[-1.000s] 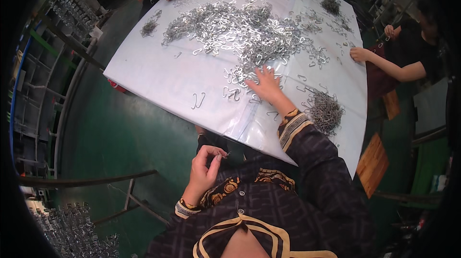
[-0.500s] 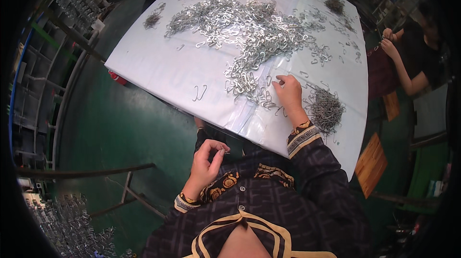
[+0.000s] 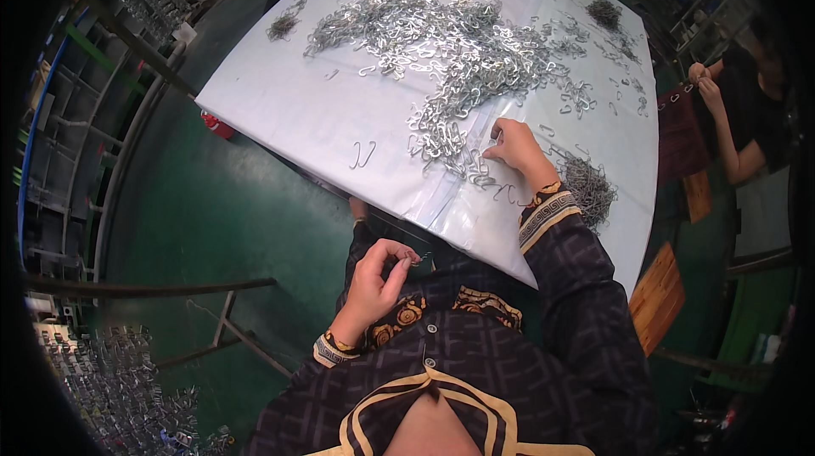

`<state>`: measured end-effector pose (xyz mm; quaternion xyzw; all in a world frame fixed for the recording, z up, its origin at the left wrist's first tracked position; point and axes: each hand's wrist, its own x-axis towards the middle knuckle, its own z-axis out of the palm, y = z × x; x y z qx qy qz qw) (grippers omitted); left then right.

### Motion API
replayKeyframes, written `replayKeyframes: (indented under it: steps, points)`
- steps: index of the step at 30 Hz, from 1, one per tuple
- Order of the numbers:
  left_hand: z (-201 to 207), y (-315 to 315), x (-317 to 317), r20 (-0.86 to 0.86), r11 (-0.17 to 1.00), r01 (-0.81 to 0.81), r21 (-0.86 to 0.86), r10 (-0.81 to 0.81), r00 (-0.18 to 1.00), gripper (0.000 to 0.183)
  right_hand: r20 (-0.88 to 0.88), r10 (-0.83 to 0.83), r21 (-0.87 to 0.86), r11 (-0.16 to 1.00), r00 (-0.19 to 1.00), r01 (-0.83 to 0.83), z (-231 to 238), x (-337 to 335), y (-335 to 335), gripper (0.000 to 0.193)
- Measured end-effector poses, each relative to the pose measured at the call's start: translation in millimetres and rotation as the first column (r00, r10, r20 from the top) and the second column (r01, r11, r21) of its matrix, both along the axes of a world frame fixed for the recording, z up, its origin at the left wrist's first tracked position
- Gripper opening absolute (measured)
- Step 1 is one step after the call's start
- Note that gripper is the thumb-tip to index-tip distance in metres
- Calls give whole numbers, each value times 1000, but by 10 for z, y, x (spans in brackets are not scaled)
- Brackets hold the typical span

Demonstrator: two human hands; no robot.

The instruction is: The person connects small metal links and hooks together to assemble chains, then hangs the finished chains onto a large metal rack. The person also sorts through a pile of metal links on a table.

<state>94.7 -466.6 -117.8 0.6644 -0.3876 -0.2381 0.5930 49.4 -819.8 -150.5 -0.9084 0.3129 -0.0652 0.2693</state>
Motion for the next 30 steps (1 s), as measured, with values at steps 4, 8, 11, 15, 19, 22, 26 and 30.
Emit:
replayKeyframes:
  steps: [4,8,11,15,19,22,26,30]
  points:
    - [-21,16,13,18,1000,12,24,-12,1000,5,14,-10,51,999,1000,10,140,-104,40,30]
    - [-63,-9,-10,5,999,35,14,-35,999,4,186,-191,553,831,964,58,200,-378,313,22]
    - [-60,-71,-13,24,994,102,39,-103,994,3,425,-329,775,614,843,-151,270,-618,870,17]
    - [-43,-150,-21,145,987,148,67,-156,977,5,437,-463,861,463,771,-210,259,-723,1624,12]
    - [-17,-270,-30,226,986,159,47,-166,960,7,462,-521,852,485,717,-196,255,-788,1960,8]
    - [-21,-314,-56,200,993,108,47,-115,973,8,437,-509,856,487,742,-171,310,-792,2052,8]
    - [-47,-348,-121,162,996,38,75,-50,986,10,498,-537,829,526,681,-192,189,-790,2086,7]
    - [-17,-353,-200,80,998,-40,42,36,996,11,511,-528,810,560,678,-173,159,-814,2115,7]
